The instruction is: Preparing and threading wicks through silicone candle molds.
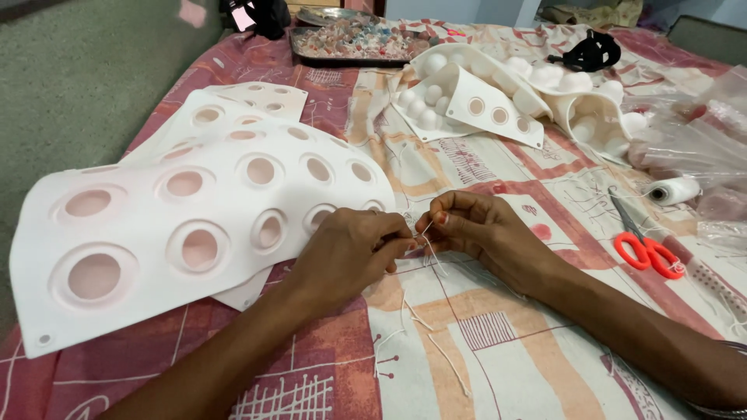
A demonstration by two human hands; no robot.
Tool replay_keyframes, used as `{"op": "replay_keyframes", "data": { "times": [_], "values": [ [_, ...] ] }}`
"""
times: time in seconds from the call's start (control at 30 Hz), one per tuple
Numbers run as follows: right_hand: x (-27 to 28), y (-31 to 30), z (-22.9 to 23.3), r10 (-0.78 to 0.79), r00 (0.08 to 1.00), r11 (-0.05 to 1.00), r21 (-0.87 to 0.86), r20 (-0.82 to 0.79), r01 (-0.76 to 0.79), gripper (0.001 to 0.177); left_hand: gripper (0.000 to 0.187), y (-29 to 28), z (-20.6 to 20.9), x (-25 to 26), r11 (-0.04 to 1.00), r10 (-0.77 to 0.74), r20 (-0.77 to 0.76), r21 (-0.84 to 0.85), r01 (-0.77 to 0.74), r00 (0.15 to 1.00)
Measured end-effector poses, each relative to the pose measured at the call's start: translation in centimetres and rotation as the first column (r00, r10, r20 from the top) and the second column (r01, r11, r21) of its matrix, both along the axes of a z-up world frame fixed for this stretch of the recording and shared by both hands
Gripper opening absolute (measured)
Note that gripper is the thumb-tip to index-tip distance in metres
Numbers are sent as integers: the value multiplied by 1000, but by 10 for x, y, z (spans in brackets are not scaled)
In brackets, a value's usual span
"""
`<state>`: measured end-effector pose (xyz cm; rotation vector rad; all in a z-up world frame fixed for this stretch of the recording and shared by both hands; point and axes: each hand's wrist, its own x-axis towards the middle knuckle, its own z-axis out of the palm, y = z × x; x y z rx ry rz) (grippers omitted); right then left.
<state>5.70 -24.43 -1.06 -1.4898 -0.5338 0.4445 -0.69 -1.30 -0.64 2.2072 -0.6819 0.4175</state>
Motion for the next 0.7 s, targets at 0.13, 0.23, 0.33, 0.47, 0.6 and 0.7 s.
{"op": "replay_keyframes", "data": {
  "times": [0.13, 0.23, 0.33, 0.47, 0.6, 0.7],
  "values": [
    [-6, 2, 6, 79, 995, 997, -5, 54, -78, 14, 15, 0, 0, 0, 1000, -2, -8, 0, 2, 1000],
    [-9, 5, 9, 50, 991, 992, -122, 128, -34, 29, 17, -2, 3, -3, 1000, 7, 28, -4, -7, 1000],
    [-5, 1, 1, 35, 978, 980, -198, 206, 6, 18, 18, -3, 7, -5, 999, 20, -58, 33, -19, 998],
    [3, -4, -6, -8, 983, 989, -141, 184, 34, 12, 27, -3, 8, -10, 1000, 2, -32, 11, -1, 999],
    [3, -11, 4, -82, 979, 994, -59, 187, 95, 13, 87, -7, 41, -31, 997, -54, 370, 70, 30, 927],
    [9, -16, 5, -155, 973, 988, 7, 169, 156, 12, 123, -16, 70, -61, 966, -193, 361, -94, 242, 912]
  ]
}}
